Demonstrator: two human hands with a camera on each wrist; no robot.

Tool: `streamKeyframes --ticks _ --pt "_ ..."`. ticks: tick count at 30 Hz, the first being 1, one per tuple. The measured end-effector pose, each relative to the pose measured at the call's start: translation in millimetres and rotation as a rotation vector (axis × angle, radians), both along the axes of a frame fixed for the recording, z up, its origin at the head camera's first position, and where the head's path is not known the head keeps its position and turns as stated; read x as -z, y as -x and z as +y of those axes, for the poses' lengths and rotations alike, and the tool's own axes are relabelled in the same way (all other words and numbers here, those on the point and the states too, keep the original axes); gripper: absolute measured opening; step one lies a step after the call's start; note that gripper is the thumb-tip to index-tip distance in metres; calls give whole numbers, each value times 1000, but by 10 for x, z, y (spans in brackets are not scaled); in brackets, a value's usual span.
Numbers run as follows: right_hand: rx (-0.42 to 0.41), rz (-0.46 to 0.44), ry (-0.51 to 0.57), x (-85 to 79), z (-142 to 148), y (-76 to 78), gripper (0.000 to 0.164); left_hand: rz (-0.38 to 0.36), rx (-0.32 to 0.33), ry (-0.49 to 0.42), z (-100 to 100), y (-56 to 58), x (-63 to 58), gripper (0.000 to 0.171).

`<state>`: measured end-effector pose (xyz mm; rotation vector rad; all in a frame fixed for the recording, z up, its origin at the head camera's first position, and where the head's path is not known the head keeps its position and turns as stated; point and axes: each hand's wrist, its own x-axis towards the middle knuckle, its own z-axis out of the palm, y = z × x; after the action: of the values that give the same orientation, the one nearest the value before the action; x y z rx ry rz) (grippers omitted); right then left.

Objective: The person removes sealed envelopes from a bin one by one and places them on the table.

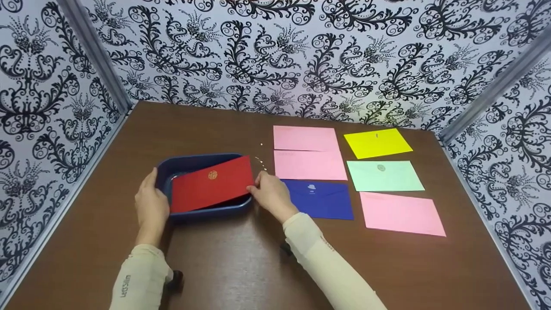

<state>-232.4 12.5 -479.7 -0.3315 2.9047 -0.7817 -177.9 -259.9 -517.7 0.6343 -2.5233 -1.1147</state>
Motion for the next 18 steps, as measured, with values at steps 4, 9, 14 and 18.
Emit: streamKeyframes --ticks 4,9,14,18 --pt "-6 20 -45 -27 -9 22 23 10 -1 2 3 -8 2 58" --pt "0 52 -57 -31 -21 26 23 5 -3 -1 -3 -3 8 58" --pt "17 104 -101 -25 -52 4 24 -10 -2 -12 -8 9 18 58" --pt "18 182 -171 -10 -80 -10 22 -5 -1 -13 -4 10 18 58"
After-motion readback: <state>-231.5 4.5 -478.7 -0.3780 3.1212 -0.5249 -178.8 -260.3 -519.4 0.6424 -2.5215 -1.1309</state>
